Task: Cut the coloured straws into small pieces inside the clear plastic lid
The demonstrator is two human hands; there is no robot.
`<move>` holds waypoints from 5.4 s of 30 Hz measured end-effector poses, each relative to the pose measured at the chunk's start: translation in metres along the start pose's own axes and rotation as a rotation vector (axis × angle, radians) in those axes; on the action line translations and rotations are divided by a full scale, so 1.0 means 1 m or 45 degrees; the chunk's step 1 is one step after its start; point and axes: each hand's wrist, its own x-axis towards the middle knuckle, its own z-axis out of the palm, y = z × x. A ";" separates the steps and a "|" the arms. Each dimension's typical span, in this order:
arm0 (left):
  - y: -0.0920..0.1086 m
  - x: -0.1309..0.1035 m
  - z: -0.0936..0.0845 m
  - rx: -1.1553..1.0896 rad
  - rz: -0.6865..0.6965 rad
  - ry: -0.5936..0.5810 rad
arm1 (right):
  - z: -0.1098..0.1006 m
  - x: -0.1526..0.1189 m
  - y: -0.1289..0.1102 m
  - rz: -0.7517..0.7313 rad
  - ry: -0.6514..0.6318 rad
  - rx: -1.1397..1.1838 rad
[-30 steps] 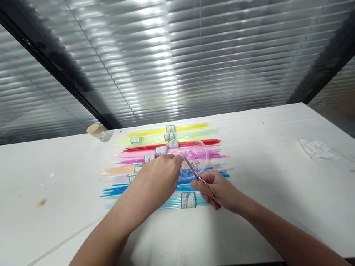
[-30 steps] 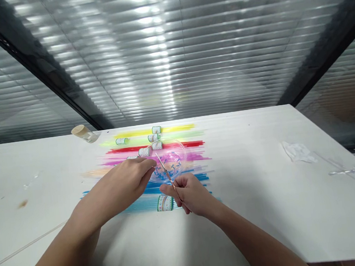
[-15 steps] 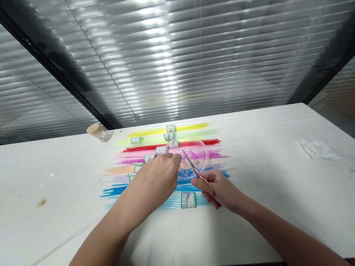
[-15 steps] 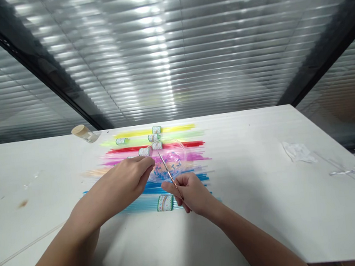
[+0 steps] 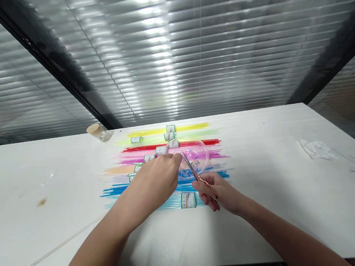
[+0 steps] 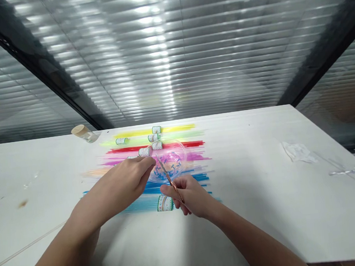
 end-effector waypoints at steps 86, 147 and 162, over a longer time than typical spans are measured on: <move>-0.006 -0.006 -0.009 -0.009 0.029 -0.002 | -0.007 -0.001 0.001 0.019 -0.186 0.381; 0.000 -0.004 -0.006 0.015 0.058 -0.027 | -0.003 0.002 0.005 -0.085 -0.030 0.136; -0.001 -0.003 -0.004 -0.003 0.067 -0.005 | 0.001 0.003 0.008 -0.062 -0.026 0.121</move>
